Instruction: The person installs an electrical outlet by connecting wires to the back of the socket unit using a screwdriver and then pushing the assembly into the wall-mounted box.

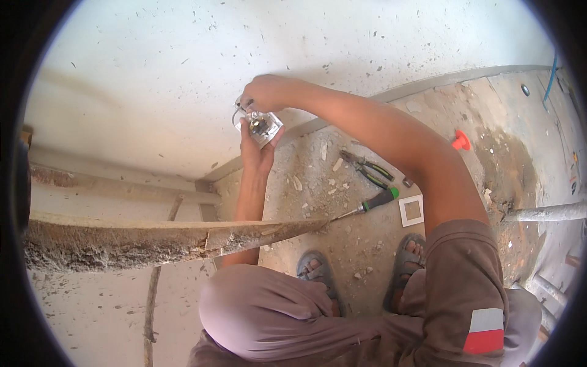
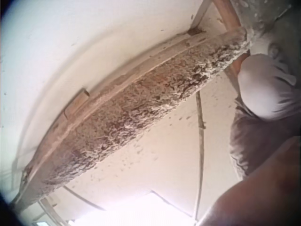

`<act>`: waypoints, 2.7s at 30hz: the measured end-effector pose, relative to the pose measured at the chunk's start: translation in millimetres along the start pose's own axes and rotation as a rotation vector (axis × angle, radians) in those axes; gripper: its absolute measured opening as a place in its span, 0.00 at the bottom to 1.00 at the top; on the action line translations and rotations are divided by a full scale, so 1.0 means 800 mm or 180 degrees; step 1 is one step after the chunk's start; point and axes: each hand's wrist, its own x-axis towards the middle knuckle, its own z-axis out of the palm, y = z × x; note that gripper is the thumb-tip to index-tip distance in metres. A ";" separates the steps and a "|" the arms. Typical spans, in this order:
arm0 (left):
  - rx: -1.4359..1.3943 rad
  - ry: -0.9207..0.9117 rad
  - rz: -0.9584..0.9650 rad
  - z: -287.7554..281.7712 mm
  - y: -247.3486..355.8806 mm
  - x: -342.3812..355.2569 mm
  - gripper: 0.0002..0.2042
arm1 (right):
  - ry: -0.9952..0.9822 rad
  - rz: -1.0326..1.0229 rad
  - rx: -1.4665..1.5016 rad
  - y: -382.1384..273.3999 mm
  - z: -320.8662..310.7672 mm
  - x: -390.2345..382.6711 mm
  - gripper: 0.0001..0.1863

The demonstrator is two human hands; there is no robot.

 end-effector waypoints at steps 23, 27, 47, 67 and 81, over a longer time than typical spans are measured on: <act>0.0893 0.0001 -0.0014 -0.007 0.032 0.009 0.23 | -0.0124 -0.0232 -0.0379 -0.012 -0.012 0.001 0.11; 0.0978 -0.0145 -0.0165 -0.009 0.030 0.015 0.22 | 0.0664 -0.0122 -0.0203 -0.012 0.012 -0.036 0.12; 0.0570 -0.0323 -0.0632 -0.030 0.059 0.025 0.17 | -0.1298 0.0830 -0.0204 -0.021 0.124 -0.382 0.16; 0.0888 -0.0252 -0.0573 -0.007 0.047 0.027 0.20 | 0.2328 0.0477 0.0290 -0.135 -0.064 -0.244 0.16; 0.0968 -0.0206 -0.0550 -0.008 0.043 0.026 0.19 | 0.2443 0.0412 0.0155 -0.147 -0.029 -0.229 0.18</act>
